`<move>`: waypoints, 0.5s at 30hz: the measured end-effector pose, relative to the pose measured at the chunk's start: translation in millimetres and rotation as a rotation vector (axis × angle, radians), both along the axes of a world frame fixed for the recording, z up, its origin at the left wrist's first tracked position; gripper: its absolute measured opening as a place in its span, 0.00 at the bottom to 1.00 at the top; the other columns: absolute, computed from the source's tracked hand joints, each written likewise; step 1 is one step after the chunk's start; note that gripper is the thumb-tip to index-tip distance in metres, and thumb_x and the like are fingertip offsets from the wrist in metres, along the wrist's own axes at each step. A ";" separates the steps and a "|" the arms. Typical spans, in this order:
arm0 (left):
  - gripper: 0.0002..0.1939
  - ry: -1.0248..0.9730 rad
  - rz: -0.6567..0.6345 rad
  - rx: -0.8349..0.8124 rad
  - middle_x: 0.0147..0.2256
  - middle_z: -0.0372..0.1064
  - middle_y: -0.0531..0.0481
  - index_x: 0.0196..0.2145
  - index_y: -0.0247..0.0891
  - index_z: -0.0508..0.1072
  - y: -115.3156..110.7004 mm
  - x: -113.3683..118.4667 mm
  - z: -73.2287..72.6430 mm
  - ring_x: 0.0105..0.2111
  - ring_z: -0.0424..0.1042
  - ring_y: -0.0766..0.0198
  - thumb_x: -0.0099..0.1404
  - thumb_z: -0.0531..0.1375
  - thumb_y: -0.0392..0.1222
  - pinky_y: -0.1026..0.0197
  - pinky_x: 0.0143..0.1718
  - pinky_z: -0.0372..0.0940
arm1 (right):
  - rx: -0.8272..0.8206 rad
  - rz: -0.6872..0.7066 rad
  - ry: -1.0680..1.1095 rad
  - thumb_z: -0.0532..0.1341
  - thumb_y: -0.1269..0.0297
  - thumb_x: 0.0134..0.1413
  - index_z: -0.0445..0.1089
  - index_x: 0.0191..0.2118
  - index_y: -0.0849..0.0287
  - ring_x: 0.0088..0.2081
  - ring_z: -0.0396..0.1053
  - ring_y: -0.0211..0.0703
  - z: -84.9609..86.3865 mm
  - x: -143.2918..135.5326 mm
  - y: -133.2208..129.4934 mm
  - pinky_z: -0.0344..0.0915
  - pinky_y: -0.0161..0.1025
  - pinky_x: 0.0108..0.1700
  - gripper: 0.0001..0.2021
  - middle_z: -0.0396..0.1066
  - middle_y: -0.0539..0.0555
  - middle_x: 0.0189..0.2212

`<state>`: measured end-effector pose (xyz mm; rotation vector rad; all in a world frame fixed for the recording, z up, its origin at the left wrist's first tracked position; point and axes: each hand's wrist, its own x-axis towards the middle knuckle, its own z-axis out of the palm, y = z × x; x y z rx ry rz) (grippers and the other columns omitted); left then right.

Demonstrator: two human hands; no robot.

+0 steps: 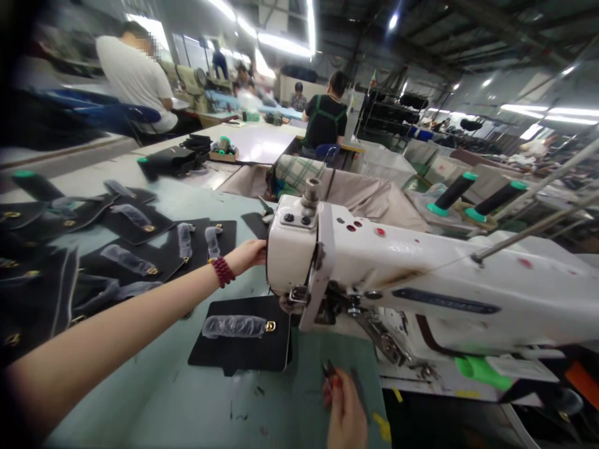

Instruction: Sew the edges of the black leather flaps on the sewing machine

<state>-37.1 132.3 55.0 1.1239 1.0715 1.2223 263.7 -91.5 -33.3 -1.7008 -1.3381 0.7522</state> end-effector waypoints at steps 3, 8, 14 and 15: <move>0.14 -0.150 0.082 -0.054 0.33 0.80 0.43 0.35 0.29 0.75 -30.2 -29.4 -4.2 0.37 0.79 0.62 0.72 0.54 0.41 0.59 0.45 0.74 | -0.144 0.061 0.562 0.62 0.38 0.56 0.70 0.45 0.58 0.22 0.63 0.37 47.0 -41.0 -8.2 0.64 0.35 0.26 0.26 0.66 0.50 0.25; 0.10 -0.484 0.214 -0.129 0.39 0.81 0.40 0.37 0.29 0.79 -77.9 -43.7 -2.3 0.40 0.80 0.61 0.64 0.65 0.41 0.61 0.48 0.75 | -0.546 0.343 1.396 0.70 0.45 0.51 0.67 0.40 0.60 0.16 0.43 0.25 98.1 -124.2 15.0 0.46 0.25 0.16 0.24 0.55 0.41 0.21; 0.12 -0.485 0.264 -0.142 0.36 0.82 0.43 0.32 0.32 0.81 -101.4 -39.8 3.0 0.39 0.80 0.60 0.58 0.70 0.45 0.62 0.48 0.75 | -0.647 0.285 1.830 0.58 0.57 0.68 0.65 0.37 0.62 0.16 0.44 0.25 102.0 -166.8 71.8 0.42 0.22 0.16 0.13 0.51 0.41 0.20; 0.13 -0.469 0.260 -0.135 0.35 0.82 0.44 0.32 0.32 0.81 -103.5 -40.6 3.4 0.38 0.80 0.60 0.58 0.70 0.46 0.61 0.48 0.75 | -0.642 0.251 1.861 0.56 0.57 0.70 0.65 0.37 0.62 0.16 0.45 0.25 100.5 -169.6 78.2 0.42 0.22 0.16 0.13 0.50 0.41 0.20</move>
